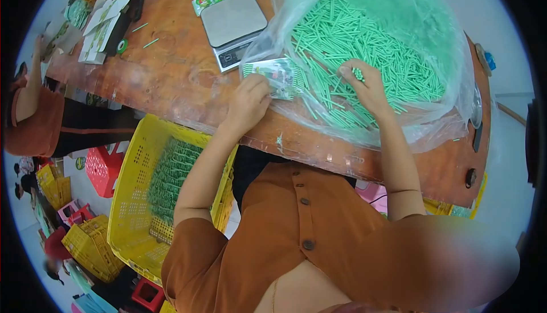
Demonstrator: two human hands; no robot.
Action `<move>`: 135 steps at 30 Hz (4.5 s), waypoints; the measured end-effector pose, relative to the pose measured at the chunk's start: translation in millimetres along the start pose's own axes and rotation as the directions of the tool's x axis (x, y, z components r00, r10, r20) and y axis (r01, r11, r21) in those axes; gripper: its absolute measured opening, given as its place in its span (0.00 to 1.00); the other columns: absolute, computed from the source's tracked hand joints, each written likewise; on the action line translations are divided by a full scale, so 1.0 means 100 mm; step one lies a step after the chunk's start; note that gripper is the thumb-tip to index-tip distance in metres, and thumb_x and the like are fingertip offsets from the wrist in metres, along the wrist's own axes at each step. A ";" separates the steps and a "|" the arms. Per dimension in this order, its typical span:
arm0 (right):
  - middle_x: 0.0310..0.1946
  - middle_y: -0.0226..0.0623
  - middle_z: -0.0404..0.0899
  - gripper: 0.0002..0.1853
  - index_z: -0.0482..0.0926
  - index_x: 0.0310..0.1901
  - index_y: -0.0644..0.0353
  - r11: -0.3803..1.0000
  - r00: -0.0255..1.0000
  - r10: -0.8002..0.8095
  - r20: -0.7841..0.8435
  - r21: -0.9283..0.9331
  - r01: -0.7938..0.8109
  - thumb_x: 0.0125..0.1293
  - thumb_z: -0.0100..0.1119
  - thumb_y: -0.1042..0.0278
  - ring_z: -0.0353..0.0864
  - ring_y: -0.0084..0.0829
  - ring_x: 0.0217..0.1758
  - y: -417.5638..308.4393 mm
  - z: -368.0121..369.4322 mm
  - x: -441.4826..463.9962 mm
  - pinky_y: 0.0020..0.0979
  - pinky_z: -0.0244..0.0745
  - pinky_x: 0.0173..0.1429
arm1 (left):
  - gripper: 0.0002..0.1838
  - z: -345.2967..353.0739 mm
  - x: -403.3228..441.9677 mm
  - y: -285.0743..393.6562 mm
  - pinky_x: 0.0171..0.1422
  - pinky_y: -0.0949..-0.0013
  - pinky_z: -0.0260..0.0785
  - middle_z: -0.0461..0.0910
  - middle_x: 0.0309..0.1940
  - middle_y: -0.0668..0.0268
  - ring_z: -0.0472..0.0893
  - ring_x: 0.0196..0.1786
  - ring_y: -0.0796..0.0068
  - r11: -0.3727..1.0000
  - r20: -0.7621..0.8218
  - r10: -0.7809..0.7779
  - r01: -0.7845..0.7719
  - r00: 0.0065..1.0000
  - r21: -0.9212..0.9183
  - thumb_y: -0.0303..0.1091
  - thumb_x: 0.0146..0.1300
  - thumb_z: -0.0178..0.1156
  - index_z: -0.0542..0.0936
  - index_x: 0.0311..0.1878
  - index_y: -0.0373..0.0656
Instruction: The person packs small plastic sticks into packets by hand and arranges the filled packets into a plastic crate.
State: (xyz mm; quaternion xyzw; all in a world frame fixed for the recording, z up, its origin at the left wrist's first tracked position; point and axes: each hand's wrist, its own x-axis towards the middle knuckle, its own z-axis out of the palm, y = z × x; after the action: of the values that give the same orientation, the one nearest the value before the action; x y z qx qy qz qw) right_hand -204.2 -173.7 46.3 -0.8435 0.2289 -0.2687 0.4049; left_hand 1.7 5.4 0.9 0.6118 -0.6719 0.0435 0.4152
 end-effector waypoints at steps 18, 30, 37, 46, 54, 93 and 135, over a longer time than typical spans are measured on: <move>0.45 0.41 0.74 0.19 0.73 0.50 0.64 0.905 0.990 0.050 0.134 0.412 -0.102 0.67 0.45 0.57 0.71 0.34 0.52 -0.26 0.03 -0.02 0.31 0.59 0.61 | 0.08 0.67 0.34 0.43 0.30 0.75 0.63 0.73 0.22 0.71 0.69 0.26 0.83 0.568 0.252 -0.446 0.489 0.859 -0.662 0.29 0.52 0.65 0.77 0.30 0.36; 0.33 0.44 0.78 0.13 0.78 0.38 0.67 0.517 0.572 -0.802 0.171 -0.282 0.808 0.49 0.62 0.87 0.78 0.41 0.37 -1.13 0.58 0.24 0.33 0.76 0.40 | 0.18 -0.82 0.06 0.53 0.38 0.63 0.72 0.81 0.30 0.58 0.81 0.35 0.60 0.932 -0.211 -0.194 0.113 0.958 -0.345 0.36 0.48 0.65 0.78 0.42 0.42; 0.34 0.43 0.77 0.11 0.76 0.39 0.69 0.590 0.640 -0.674 0.368 -0.253 0.767 0.53 0.58 0.87 0.77 0.38 0.37 -1.54 1.29 0.54 0.33 0.75 0.42 | 0.11 -1.07 -0.41 0.25 0.33 0.59 0.70 0.78 0.24 0.55 0.79 0.29 0.56 0.845 -0.325 -0.421 0.235 0.847 -0.481 0.29 0.44 0.61 0.79 0.35 0.41; 0.54 0.43 0.71 0.18 0.67 0.57 0.66 0.846 0.844 -0.529 0.086 -0.014 0.532 0.65 0.50 0.73 0.71 0.36 0.52 -1.42 1.39 0.56 0.35 0.67 0.57 | 0.08 -1.82 -1.00 -0.16 0.32 0.61 0.68 0.74 0.22 0.64 0.74 0.28 0.59 0.965 -0.588 -0.117 0.232 0.800 0.125 0.37 0.38 0.62 0.77 0.23 0.47; 0.43 0.42 0.77 0.11 0.75 0.46 0.69 0.875 0.886 -0.397 0.240 -0.194 0.444 0.63 0.52 0.80 0.75 0.33 0.45 -1.17 1.31 0.27 0.30 0.70 0.52 | 0.11 -3.20 -4.55 -0.14 0.39 0.65 0.71 0.81 0.30 0.57 0.81 0.34 0.60 -0.016 -0.850 -0.482 0.967 0.215 0.253 0.32 0.48 0.62 0.82 0.37 0.45; 0.29 0.36 0.74 0.07 0.78 0.26 0.60 0.285 0.952 -0.196 0.236 -0.915 0.285 0.45 0.58 0.67 0.73 0.36 0.38 0.31 0.16 0.69 0.38 0.67 0.36 | 0.06 -1.22 -1.13 0.45 0.49 0.63 0.69 0.80 0.35 0.57 0.78 0.40 0.59 0.820 -0.320 -0.409 0.498 0.855 0.282 0.21 0.55 0.58 0.79 0.37 0.36; 0.21 0.21 0.61 0.11 0.66 0.41 0.56 0.433 0.842 0.239 0.484 0.723 -0.539 0.66 0.51 0.58 0.56 0.12 0.18 0.06 -0.52 0.48 0.13 0.49 0.16 | 0.20 1.08 1.68 0.59 0.45 0.74 0.66 0.72 0.41 0.65 0.71 0.38 0.79 0.037 0.246 -0.408 0.285 0.879 -0.958 0.41 0.69 0.44 0.66 0.58 0.39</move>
State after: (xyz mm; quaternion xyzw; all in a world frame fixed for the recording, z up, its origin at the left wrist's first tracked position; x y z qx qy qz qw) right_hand -202.1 -235.4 81.8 -0.4964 0.1956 -0.1062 0.8391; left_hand -87.5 -173.8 59.6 0.3296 -0.3438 -0.4769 0.7388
